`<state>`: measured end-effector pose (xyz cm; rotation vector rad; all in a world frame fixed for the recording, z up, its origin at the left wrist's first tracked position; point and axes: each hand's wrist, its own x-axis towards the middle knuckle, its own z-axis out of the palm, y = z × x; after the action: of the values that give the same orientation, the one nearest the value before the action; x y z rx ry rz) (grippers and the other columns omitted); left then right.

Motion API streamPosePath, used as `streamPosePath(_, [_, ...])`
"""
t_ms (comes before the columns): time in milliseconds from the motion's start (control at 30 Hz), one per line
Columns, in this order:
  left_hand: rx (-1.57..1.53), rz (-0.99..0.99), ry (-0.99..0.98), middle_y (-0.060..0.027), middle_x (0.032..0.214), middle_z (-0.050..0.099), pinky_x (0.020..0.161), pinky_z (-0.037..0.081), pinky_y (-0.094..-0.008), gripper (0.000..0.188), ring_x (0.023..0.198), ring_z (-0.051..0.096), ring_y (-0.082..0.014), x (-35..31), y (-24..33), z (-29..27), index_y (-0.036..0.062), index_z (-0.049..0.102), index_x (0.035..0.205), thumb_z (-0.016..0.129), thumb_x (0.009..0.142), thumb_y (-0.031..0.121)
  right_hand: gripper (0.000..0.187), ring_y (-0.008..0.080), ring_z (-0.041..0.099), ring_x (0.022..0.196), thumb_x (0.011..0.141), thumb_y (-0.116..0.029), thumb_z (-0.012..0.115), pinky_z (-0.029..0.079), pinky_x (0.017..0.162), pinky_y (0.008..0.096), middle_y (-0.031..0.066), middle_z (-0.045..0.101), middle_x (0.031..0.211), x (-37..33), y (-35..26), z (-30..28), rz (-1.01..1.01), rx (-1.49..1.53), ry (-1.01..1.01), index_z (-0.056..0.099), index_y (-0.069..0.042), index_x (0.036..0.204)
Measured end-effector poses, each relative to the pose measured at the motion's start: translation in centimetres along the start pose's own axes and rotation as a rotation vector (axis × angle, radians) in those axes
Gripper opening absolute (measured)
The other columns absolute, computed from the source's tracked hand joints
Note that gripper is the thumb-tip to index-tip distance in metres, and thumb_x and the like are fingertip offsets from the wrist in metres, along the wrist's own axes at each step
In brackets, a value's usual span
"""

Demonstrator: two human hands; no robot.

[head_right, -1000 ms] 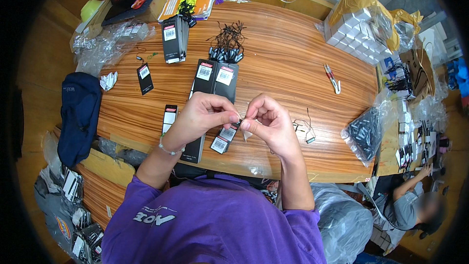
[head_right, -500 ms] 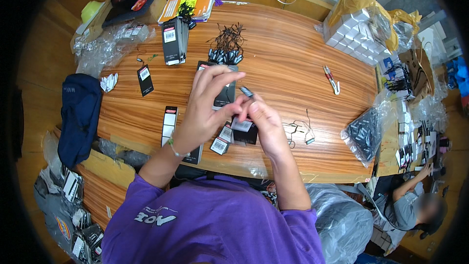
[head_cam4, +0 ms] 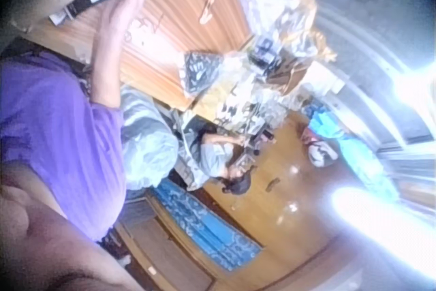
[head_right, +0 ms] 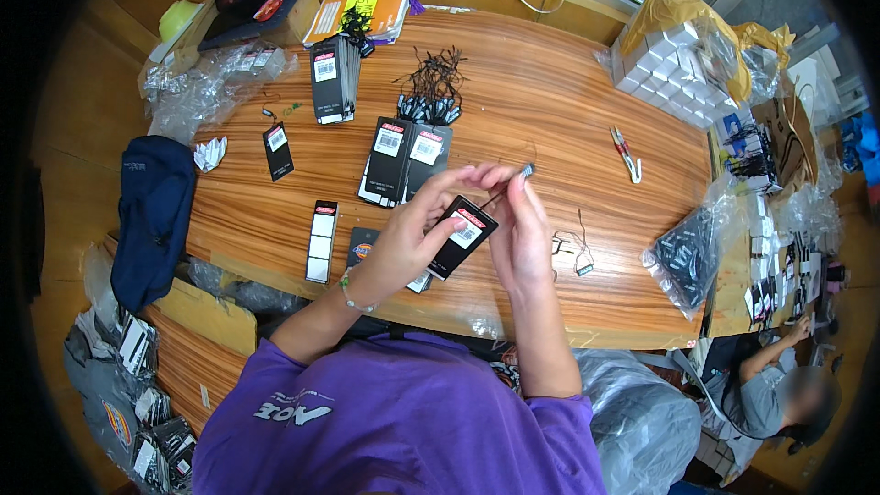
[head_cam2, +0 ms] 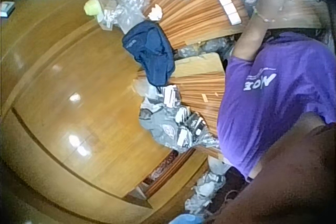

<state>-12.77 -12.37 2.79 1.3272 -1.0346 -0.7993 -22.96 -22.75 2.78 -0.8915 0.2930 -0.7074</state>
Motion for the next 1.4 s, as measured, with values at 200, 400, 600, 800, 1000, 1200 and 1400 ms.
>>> streamPosePath(200, [0.120, -0.059, 0.050, -0.0033, 0.092, 0.059, 0.074, 0.047, -0.0207, 0.030, 0.084, 0.058, -0.0081, 2.2, -0.7, -2.7, 0.0007, 0.052, 0.114, 0.054, 0.085, -0.002, 0.024, 0.0159, 0.052, 0.083, 0.095, -0.025, 0.039, 0.041, 0.076, 0.0320, 0.0046, 0.053, 0.082, 5.7, -1.4, -0.1, 0.162, -0.017, -0.005, 0.051, -0.006, 0.087])
streamPosePath(400, [0.056, -0.103, 0.056, -0.0048, 0.092, 0.061, 0.070, 0.047, -0.0190, 0.026, 0.081, 0.059, -0.0071, 5.3, -3.2, -5.7, -0.0006, 0.051, 0.110, 0.055, 0.084, 0.000, 0.020, 0.0144, 0.053, 0.073, 0.094, -0.022, 0.039, 0.043, 0.073, 0.0311, 0.0019, 0.053, 0.073, 15.7, -2.7, -1.8, 0.089, -0.019, -0.216, 0.050, -0.009, 0.082])
streamPosePath(600, [0.211, -0.136, 0.038, 0.0001, 0.075, 0.059, 0.058, 0.043, -0.0194, 0.022, 0.065, 0.052, -0.0046, 7.7, -4.2, -7.7, 0.0008, 0.055, 0.101, 0.062, 0.080, 0.003, 0.018, 0.0086, 0.050, 0.070, 0.089, -0.021, 0.044, 0.040, 0.068, 0.0266, -0.0027, 0.052, 0.071, 20.8, -1.7, 0.4, 0.129, -0.348, -0.076, 0.054, -0.013, 0.076])
streamPosePath(800, [0.861, 0.067, 0.144, -0.0047, 0.083, 0.053, 0.078, 0.041, -0.0329, 0.026, 0.084, 0.047, -0.0212, 8.3, -5.0, -7.4, 0.0093, 0.062, 0.094, 0.070, 0.070, 0.014, 0.023, 0.0073, 0.037, 0.055, 0.086, -0.022, 0.049, 0.029, 0.049, 0.0240, -0.0032, 0.045, 0.060, 24.2, 1.0, -0.8, 0.218, -0.690, -0.022, 0.062, -0.009, 0.073])
streamPosePath(1000, [0.938, 0.166, 0.189, -0.0065, 0.097, 0.052, 0.087, 0.037, -0.0357, 0.030, 0.096, 0.045, -0.0252, 7.9, -5.1, -7.7, 0.0110, 0.063, 0.097, 0.071, 0.069, 0.017, 0.024, 0.0105, 0.044, 0.048, 0.086, -0.023, 0.051, 0.034, 0.045, 0.0239, 0.0004, 0.053, 0.058, 27.3, 6.8, -4.3, 0.372, -0.970, -0.284, 0.063, -0.006, 0.075])
streamPosePath(1200, [0.726, 0.133, 0.324, -0.0090, 0.112, 0.051, 0.091, 0.036, -0.0347, 0.035, 0.107, 0.045, -0.0254, 6.0, -4.7, -9.6, 0.0089, 0.056, 0.109, 0.066, 0.076, 0.015, 0.024, 0.0151, 0.051, 0.053, 0.084, -0.025, 0.058, 0.043, 0.050, 0.0275, 0.0062, 0.059, 0.063, 26.7, 7.4, -4.6, 0.219, -1.216, -0.233, 0.063, -0.002, 0.080])
streamPosePath(1400, [0.420, -0.223, 0.249, -0.0140, 0.131, 0.040, 0.095, 0.035, -0.0380, 0.063, 0.118, 0.040, -0.0251, 2.5, -6.2, -12.6, 0.0051, 0.030, 0.131, 0.063, 0.082, 0.027, 0.034, 0.0145, 0.058, 0.074, 0.082, -0.023, 0.061, 0.046, 0.068, 0.0266, 0.0080, 0.060, 0.075, 17.4, 4.8, -4.2, -0.087, -1.150, -0.154, 0.057, 0.007, 0.098])
